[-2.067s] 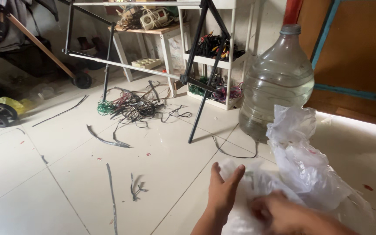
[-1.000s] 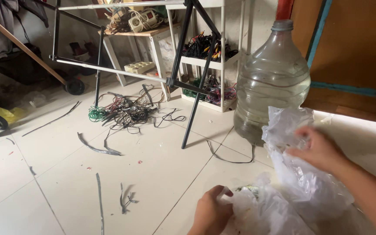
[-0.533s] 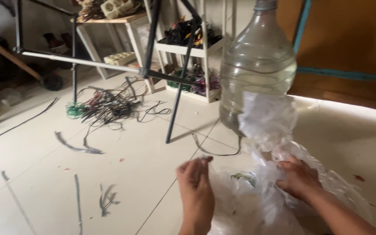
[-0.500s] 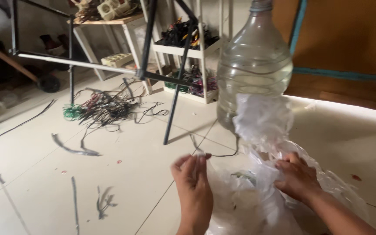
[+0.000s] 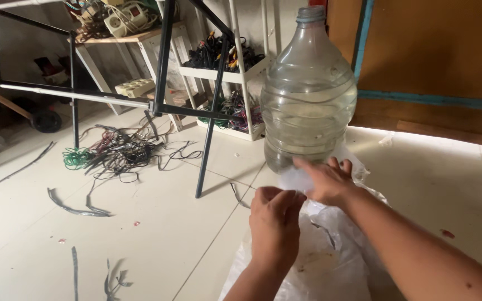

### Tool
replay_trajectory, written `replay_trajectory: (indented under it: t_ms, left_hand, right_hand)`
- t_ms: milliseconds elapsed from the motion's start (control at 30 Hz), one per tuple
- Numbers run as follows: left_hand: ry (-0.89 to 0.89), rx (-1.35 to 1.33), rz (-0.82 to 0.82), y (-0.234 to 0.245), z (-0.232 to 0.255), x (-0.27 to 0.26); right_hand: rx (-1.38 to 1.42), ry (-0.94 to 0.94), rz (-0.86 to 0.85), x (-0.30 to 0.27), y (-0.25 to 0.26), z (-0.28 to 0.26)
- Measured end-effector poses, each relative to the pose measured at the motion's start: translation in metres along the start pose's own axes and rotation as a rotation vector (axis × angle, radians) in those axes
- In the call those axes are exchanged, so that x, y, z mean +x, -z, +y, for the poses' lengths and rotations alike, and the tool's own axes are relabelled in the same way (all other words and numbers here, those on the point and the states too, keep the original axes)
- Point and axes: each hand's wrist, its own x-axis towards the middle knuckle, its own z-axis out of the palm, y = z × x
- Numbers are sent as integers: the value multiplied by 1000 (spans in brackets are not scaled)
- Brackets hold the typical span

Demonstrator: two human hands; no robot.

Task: The person organizes a room by winding a wire on a shelf, moving a large mesh fabric onto a rack, placing a container into a cooker, and gathering items into plastic bags.

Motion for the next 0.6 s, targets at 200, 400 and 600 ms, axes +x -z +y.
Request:
replay_trajectory:
  t_ms: [200, 400, 600]
  left_hand:
    - [249, 53, -131, 10, 6, 5]
    - [681, -334, -228, 2, -1, 16]
    - [660, -543, -208, 6, 11, 16]
  right_hand:
    - [-202, -26, 150, -18, -14, 27]
    - [-178, -198, -479, -70, -20, 53]
    - [-85, -146, -265, -81, -137, 120]
